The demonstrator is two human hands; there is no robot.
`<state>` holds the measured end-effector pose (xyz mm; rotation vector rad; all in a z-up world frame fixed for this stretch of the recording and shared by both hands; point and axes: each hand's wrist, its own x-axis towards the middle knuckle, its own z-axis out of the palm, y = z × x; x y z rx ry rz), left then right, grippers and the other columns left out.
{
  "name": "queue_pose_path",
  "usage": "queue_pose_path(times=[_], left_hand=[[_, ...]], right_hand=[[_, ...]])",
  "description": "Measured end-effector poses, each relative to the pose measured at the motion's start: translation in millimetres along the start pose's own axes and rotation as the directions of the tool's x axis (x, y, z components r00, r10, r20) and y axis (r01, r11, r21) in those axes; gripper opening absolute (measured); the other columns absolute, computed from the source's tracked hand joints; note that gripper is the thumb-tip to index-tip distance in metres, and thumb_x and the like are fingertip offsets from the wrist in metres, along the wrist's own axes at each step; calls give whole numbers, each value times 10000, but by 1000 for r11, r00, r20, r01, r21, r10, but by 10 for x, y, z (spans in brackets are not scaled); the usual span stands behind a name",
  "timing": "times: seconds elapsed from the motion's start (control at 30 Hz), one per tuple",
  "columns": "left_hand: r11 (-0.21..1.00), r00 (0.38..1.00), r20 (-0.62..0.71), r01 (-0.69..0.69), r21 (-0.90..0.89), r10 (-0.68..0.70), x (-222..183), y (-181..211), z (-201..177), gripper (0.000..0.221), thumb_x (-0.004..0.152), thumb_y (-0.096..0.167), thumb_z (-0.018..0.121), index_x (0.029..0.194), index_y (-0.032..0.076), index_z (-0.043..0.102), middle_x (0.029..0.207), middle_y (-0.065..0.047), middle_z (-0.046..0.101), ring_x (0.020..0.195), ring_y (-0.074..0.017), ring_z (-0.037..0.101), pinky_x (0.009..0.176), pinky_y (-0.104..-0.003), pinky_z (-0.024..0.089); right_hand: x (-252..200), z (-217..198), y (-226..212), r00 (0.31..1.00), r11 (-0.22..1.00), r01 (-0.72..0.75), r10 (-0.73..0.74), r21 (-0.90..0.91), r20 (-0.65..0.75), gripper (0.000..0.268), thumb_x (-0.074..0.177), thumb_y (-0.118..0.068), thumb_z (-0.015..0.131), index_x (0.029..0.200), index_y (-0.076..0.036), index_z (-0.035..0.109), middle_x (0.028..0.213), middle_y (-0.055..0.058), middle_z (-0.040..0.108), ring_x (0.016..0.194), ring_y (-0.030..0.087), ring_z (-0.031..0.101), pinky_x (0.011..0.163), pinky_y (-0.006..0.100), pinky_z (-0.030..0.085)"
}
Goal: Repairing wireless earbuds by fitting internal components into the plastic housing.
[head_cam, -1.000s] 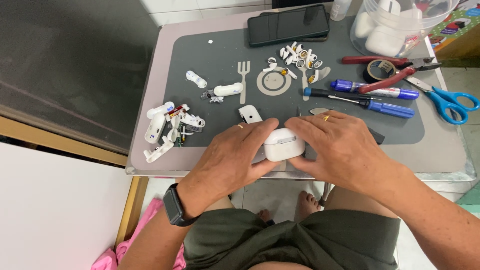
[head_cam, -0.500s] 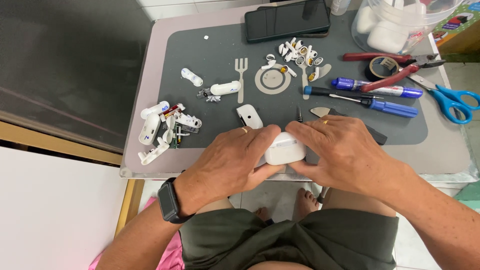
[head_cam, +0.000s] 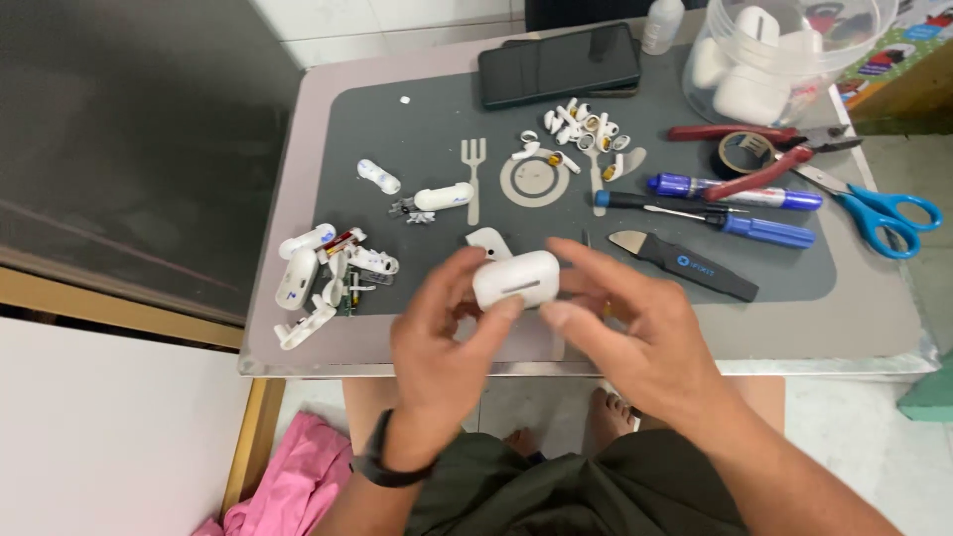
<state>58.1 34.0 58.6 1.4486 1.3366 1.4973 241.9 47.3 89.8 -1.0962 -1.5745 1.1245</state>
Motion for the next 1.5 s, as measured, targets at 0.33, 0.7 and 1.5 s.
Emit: queue_pose_path(times=[0.33,0.7,1.5], left_hand=[[841,881,276,-457,289,384,-73,227,32,498,772,-14,796,1218,34,580,1407,-154,554,1119,-303,693,884,-371,589],[769,890,355,-435,469,287,-58,98,123,767,725,116,818,1396,25,459,1305,-161,578,1112,-316,666,895,-398,558],[730,895,281,-446,517,347,-100,-141,218,741,746,114,765,1411,-32,472,1228,-204,644,973,-343,687,767,-403,563]], right_hand=[[-107,92,89,988,938,-122,145,324,-46,480,843,30,655,1321,63,663,1107,185,797,923,185,718,760,265,579],[-136,26,176,982,918,-187,167,350,88,548,824,51,694,1371,50,655,988,152,780,784,165,668,644,259,553],[-243,270,116,938,914,303,-336,-270,-86,470,860,-53,689,1308,56,598,1178,170,766,658,158,679,494,246,509]])
